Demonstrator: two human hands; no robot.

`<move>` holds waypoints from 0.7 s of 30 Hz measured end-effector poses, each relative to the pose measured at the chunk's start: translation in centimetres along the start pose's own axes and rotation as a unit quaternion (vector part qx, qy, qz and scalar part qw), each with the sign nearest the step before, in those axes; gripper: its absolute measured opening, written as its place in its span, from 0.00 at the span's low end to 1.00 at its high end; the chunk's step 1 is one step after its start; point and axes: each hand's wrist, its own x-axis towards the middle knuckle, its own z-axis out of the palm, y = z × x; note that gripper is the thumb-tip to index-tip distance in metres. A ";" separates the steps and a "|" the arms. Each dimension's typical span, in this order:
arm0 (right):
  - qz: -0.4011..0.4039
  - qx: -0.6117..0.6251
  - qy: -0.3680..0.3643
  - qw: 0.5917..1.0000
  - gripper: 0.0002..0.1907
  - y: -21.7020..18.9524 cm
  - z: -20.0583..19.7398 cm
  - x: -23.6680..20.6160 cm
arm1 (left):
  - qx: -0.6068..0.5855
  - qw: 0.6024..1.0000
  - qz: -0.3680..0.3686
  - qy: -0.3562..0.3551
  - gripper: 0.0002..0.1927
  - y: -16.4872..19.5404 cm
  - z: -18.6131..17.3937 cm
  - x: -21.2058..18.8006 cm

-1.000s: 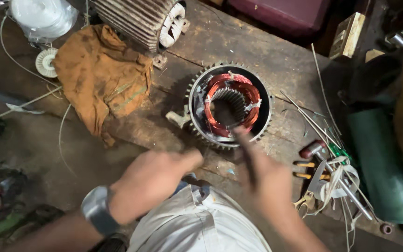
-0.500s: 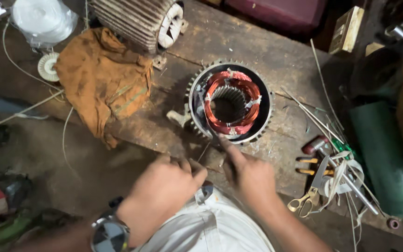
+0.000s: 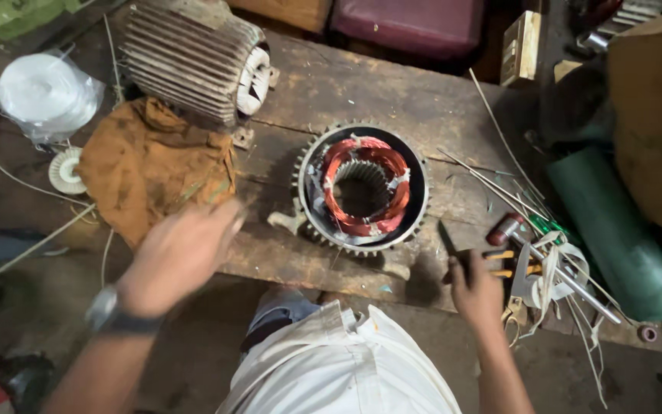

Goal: The person cuts and trims white insulating strips at a workbench, then moves a motor housing aside and wipes the bench with a cloth. They then work on a motor stator with copper windings, using a knife to trim and adjust material around the windings and repositioning the stator on the bench.

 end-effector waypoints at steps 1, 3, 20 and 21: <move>0.001 -0.027 0.008 1.000 0.12 0.6 1.4 0.5 | -0.049 0.998 0.010 0.030 0.11 -0.7 1.0 2.2; 0.006 -0.081 0.019 0.997 0.15 1.1 2.9 1.2 | -0.239 0.969 0.020 0.056 0.13 -1.4 3.5 6.5; -0.029 0.229 0.080 0.970 0.34 -8.2 6.9 -2.6 | -0.717 0.693 0.068 -0.028 0.27 2.5 9.2 16.9; -0.021 0.234 0.087 0.968 0.34 -8.1 6.9 -1.9 | -0.720 0.691 0.063 -0.022 0.28 2.5 9.2 16.7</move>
